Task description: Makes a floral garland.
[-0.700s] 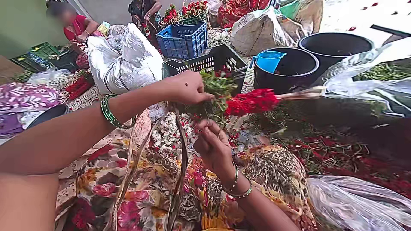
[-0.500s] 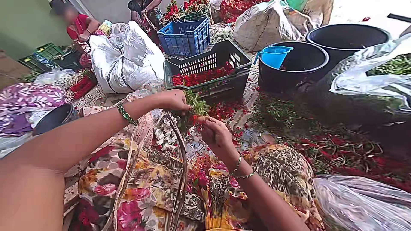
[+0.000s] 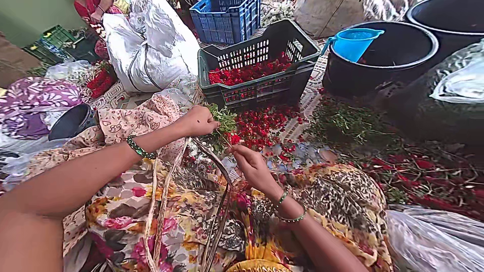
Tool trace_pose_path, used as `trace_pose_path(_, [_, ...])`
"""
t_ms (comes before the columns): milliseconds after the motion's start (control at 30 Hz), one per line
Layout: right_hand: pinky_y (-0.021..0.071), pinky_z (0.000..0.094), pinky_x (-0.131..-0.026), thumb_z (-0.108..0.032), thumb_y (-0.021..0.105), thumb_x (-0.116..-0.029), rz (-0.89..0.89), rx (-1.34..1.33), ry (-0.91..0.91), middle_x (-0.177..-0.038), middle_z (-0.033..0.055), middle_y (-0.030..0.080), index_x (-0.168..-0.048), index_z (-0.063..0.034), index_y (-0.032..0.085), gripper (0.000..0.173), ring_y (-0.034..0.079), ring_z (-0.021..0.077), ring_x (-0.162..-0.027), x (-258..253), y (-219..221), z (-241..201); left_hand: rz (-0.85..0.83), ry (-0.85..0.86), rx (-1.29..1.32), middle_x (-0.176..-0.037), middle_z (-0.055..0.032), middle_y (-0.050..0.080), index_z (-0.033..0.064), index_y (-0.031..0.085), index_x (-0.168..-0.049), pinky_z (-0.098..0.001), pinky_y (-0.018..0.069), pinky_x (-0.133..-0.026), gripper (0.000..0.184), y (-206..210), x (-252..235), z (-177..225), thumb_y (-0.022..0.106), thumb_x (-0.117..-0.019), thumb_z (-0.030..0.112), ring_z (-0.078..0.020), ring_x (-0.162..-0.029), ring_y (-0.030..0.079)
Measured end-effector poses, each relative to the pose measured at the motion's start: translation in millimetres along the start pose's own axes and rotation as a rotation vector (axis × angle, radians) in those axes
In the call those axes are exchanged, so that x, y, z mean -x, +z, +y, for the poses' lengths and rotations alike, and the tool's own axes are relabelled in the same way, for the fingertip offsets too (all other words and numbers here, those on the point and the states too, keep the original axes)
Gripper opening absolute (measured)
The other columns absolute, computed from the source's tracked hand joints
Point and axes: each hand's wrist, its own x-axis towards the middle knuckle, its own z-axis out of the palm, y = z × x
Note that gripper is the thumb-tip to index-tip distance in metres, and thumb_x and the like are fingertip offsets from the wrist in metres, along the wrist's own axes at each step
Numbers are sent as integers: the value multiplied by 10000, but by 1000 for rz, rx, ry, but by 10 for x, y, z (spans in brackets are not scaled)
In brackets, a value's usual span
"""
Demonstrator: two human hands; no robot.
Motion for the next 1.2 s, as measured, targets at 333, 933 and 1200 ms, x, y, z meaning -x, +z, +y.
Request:
trace_pose_path(333, [471,185,-539,-237,452,-1050,297,543,139,-724,-43,656,-1045,-80,723,314,549,-7,-572,926,-783,-74,88,126,47,-627,-15,627,100,699,-679,-433,439,-607,478,9,71,-43,548,-1073,325,-156,-603,575])
trace_pose_path(933, [509,631,-920,-91,581,-1026,208,1011,649,-1059,240,714,-1118,29,710,199,690,414,-1009,1116,-3396,420,-31,-72,241,-749,-117,644,-19,711,-848,-442,431,-693,399,131,-31,-109,545,-1077,263,-193,-701,564])
trace_pose_path(1200, [351,683,-1100,-33,598,-962,333,1157,914,-1356,355,563,-1452,34,471,511,487,538,-1332,599,-4348,1901,67,20,334,-707,-94,662,-23,710,-806,-386,448,-620,362,297,-96,-314,585,-1038,226,-138,-628,577])
